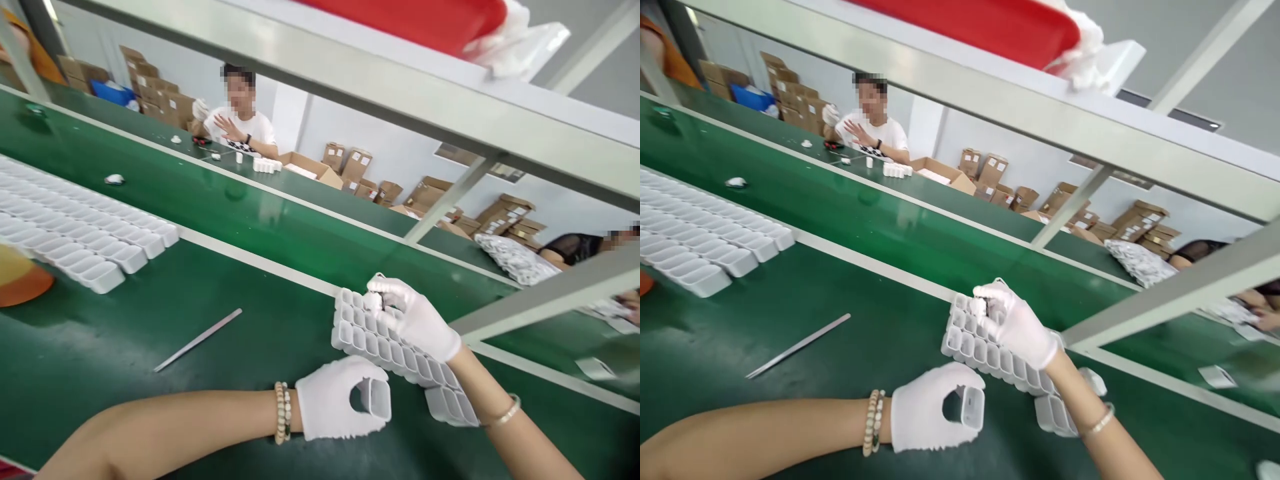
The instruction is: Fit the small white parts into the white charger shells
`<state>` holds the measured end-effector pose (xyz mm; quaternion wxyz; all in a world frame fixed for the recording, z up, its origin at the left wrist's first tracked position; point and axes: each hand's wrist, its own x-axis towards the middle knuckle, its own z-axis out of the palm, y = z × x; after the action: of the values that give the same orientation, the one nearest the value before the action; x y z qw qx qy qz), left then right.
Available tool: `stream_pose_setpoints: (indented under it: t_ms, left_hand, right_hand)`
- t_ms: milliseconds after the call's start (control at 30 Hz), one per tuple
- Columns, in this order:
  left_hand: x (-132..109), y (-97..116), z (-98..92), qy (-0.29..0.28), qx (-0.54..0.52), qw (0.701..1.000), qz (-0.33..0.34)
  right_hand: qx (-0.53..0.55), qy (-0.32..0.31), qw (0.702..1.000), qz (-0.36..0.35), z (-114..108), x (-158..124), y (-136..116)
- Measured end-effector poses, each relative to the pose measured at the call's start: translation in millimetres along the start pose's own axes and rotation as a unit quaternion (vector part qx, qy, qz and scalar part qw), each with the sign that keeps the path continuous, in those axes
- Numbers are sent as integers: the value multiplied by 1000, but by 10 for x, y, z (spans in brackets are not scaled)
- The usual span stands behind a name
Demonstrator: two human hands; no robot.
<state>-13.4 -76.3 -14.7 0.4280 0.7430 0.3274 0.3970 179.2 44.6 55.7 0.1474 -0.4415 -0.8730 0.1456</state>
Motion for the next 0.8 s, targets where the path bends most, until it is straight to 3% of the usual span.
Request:
stream_pose_setpoints:
  t_ms: [133,233,400,600,800]
  left_hand:
    - [-32,81,-10,61,27,998,17]
    - [-28,87,-7,100,45,994,20]
    - [-31,41,-15,119,65,991,21]
    - [-55,-6,-31,109,62,990,63]
    - [-51,-8,-40,107,59,991,54]
  right_hand:
    - [115,19,992,46,-73,-815,-139]
    - [181,28,983,24,-49,-1077,-274]
    - [175,84,979,-65,38,-1144,-410]
    - [149,78,983,-67,127,-1172,-435]
    - [147,81,984,-65,152,-1168,-439]
